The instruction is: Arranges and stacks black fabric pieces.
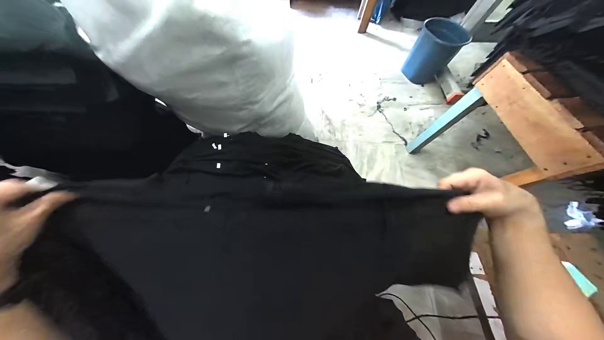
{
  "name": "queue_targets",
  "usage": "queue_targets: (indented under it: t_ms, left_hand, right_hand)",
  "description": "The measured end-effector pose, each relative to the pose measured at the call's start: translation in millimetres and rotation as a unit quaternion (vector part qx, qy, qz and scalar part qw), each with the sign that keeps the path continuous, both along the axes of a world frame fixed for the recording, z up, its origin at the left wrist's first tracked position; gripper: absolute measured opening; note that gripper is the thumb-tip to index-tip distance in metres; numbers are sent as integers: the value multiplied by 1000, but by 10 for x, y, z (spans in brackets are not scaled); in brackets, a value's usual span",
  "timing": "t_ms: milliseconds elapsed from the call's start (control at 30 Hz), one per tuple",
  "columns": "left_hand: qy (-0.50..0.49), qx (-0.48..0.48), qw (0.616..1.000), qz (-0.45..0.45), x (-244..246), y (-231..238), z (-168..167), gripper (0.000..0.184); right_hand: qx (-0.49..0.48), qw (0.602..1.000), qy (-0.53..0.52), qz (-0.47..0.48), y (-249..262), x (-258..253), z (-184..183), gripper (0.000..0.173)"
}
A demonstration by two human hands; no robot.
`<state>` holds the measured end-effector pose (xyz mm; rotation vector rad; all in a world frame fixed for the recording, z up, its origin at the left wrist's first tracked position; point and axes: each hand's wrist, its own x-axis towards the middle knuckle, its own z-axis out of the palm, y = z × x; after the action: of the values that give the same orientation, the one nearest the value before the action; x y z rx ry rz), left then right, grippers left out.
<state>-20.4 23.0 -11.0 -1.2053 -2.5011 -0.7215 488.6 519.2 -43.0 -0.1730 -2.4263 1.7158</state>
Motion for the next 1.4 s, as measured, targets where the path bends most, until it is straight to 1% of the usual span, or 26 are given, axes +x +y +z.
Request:
queue_targets:
  t_ms: [67, 133, 167, 200, 233, 300, 333, 367, 433, 467, 500, 533, 567, 600, 633, 733, 800, 867, 967, 1033, 1100, 1133, 1167, 1233, 1300, 1400]
  left_hand:
    - [37, -17, 999, 19, -218, 563, -163, 34]
    - [-11, -50, 997, 59, -247, 1087, -351, 47]
    - [-48, -64, 994, 73, -239, 1258, -513, 60]
    - [-83, -73, 990, 84, -194, 1376, -692, 69]
    - [-108, -79, 987, 87, -122, 1440, -863, 72]
    - [-137, -96, 982, 87, 45, 1400, -1155, 60]
    - [-149, -103, 979, 89, 125, 1301, -1277, 52]
    - [-166, -114, 975, 96, 223, 1164, -1399, 45]
    - [-208, -144, 960, 123, 440, 814, -1649, 38]
    - [-241, -156, 944, 160, 552, 620, -1781, 40]
    - [-285, -158, 922, 209, 677, 436, -1889, 45]
    - [-331, -148, 895, 259, 803, 278, -1979, 51]
    - [-378, -135, 863, 306, 945, 157, -2067, 58]
    - [-422, -115, 832, 342, 1088, 65, -2178, 66]
    - [-455, -87, 810, 360, 1200, -6, -2319, 73]
    - [-491, 3, 784, 380, 1367, -108, -2719, 76]
    - [-469, 64, 783, 404, 1357, -76, -2816, 75]
    - [-473, 113, 775, 404, 1255, -53, -2831, 79]
    - [-501, 120, 748, 417, 1045, 41, -2713, 80]
    - [-488, 107, 738, 453, 910, 87, -2673, 81]
    - [-469, 113, 745, 460, 796, 56, -2691, 96]
    - [-473, 127, 746, 451, 728, 17, -2733, 108]
    - [-489, 140, 742, 437, 682, -9, -2738, 112]
    - [-549, 129, 721, 404, 636, -36, -2644, 96]
    - [-620, 100, 683, 373, 573, -42, -2591, 80]
    - [-648, 123, 661, 357, 509, 23, -2690, 76]
  right_hand:
    - [-9, 988, -76, -134, 161, -342, -182, 14]
    - [12, 962, -140, -234, 387, -735, -512, 10]
    - [58, 944, -164, -282, 494, -913, -749, 9]
    - [121, 924, -191, -309, 597, -1042, -1007, 15]
    - [183, 905, -234, -305, 675, -1115, -1237, 32]
    - [249, 876, -306, -278, 638, -1134, -1533, 71]
    - [257, 875, -301, -278, 527, -1097, -1579, 77]
    - [245, 883, -284, -282, 369, -1014, -1573, 72]
    - [169, 910, -263, -271, -73, -718, -1545, 38]
    - [98, 920, -297, -235, -287, -572, -1558, 34]
    - [8, 918, -358, -171, -504, -458, -1587, 43]
    - [-80, 900, -413, -117, -714, -409, -1641, 53]
    - [-153, 875, -448, -99, -928, -400, -1719, 59]
    - [-212, 853, -461, -121, -1133, -424, -1794, 61]
    - [-251, 840, -447, -177, -1329, -490, -1853, 57]
    - [-330, 818, -311, -355, -1690, -761, -1898, 30]
    - [-393, 796, -247, -388, -1718, -839, -1822, 20]
    - [-418, 762, -246, -430, -1747, -787, -1800, 18]
    - [-427, 691, -293, -503, -1839, -683, -1928, 33]
    - [-441, 661, -301, -527, -1822, -689, -2021, 44]
    - [-471, 636, -283, -541, -1781, -663, -2144, 56]
    - [-476, 627, -267, -556, -1761, -653, -2196, 58]
    - [-477, 620, -247, -572, -1748, -640, -2230, 58]
    - [-480, 614, -204, -593, -1717, -605, -2271, 53]
    - [-498, 612, -168, -591, -1639, -591, -2291, 49]
    - [-512, 619, -146, -578, -1596, -653, -2294, 41]
